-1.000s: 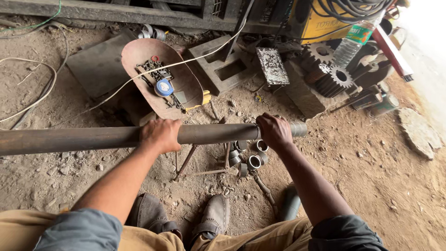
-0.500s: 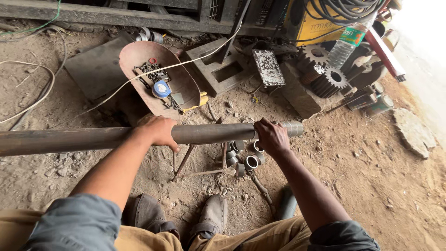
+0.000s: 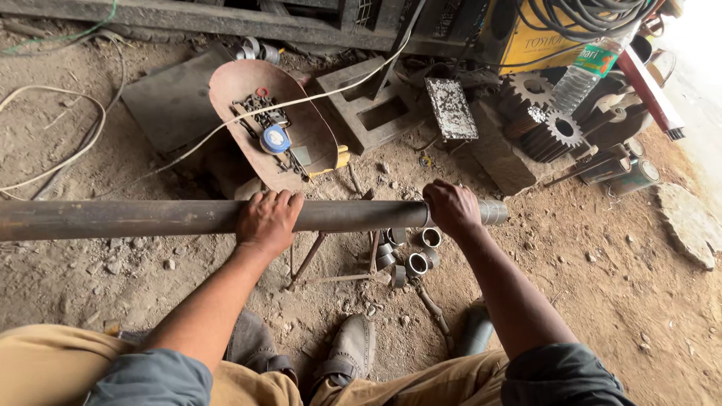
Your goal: The person sits on the ground and marks a long metal pipe with a small metal tool. They repeatedly rotate the pipe and make marks along its length, occasionally using a small metal ring as a guide.
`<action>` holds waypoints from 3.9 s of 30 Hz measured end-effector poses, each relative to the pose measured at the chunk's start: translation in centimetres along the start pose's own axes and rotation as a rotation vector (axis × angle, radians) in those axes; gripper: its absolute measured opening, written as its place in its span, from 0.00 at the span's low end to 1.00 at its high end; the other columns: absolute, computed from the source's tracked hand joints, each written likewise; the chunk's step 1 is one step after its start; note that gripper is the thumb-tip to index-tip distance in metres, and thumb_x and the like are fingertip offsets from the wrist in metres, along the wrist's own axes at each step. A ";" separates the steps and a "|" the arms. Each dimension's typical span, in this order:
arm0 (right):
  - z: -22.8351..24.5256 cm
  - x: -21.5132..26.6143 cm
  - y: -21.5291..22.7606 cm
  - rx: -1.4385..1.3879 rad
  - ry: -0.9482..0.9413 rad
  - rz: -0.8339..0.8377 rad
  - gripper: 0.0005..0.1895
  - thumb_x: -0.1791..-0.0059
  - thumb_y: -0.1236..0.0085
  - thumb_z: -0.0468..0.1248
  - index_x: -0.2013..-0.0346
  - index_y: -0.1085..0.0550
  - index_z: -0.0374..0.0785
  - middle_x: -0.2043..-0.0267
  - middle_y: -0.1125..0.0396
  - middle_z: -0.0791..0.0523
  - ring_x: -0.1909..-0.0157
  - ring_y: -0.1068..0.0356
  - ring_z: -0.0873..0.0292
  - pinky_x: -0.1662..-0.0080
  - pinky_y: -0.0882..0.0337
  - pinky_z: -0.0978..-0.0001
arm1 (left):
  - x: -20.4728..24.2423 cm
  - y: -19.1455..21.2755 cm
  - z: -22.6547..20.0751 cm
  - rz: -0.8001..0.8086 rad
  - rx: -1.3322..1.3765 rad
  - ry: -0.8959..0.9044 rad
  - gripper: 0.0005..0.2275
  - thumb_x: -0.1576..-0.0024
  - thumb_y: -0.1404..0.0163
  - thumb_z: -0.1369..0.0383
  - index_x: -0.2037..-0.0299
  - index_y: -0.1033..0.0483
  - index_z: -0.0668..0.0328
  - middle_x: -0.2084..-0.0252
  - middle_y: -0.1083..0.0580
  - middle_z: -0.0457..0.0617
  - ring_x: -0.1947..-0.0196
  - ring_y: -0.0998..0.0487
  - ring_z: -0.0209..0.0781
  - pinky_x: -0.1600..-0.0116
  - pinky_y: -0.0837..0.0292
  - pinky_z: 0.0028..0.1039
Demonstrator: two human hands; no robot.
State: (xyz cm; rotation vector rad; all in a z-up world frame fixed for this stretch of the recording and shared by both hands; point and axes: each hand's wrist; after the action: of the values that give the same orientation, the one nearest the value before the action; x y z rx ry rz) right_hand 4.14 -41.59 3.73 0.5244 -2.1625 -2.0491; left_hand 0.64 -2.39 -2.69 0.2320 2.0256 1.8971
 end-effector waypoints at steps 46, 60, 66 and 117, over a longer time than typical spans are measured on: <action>9.1 14.1 3.1 -0.504 0.105 0.627 0.10 0.48 0.46 0.41 0.57 0.21 0.45 0.60 0.24 0.55 0.60 0.25 0.57 0.58 0.22 0.60 | -0.7 4.9 -3.5 -0.069 0.433 0.048 0.42 0.61 0.33 0.48 0.35 0.36 0.50 0.36 0.36 0.54 0.34 0.38 0.53 0.32 0.48 0.45; 7.0 13.4 0.3 -0.657 0.121 0.603 0.09 0.50 0.46 0.39 0.59 0.22 0.42 0.59 0.24 0.54 0.56 0.24 0.55 0.54 0.22 0.60 | -12.4 4.0 -20.0 0.165 0.346 -0.204 0.44 0.60 0.32 0.47 0.33 0.40 0.47 0.34 0.38 0.51 0.33 0.41 0.49 0.29 0.49 0.46; 6.2 13.3 1.1 -0.664 0.096 0.589 0.08 0.50 0.46 0.39 0.60 0.22 0.42 0.60 0.25 0.54 0.57 0.24 0.55 0.54 0.23 0.59 | -14.1 2.2 -20.4 0.220 0.554 -0.159 0.46 0.63 0.30 0.52 0.33 0.40 0.52 0.37 0.35 0.53 0.37 0.34 0.52 0.35 0.36 0.45; 7.1 13.0 1.5 -0.665 0.167 0.672 0.08 0.47 0.48 0.38 0.58 0.24 0.41 0.58 0.25 0.54 0.54 0.23 0.58 0.51 0.22 0.63 | -13.0 1.0 -21.0 0.071 0.513 -0.246 0.53 0.65 0.29 0.48 0.29 0.46 0.55 0.32 0.39 0.57 0.35 0.36 0.54 0.34 0.38 0.50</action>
State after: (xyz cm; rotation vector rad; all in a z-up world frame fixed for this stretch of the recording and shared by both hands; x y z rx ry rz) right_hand -10.51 -39.05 2.72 -0.1056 -1.1929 -2.0284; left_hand 4.91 -26.51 0.96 0.6378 2.3092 1.2725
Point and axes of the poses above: each hand's wrist, its own x-axis away from the middle knuckle, its own y-axis out of the back of the hand, z = x × y
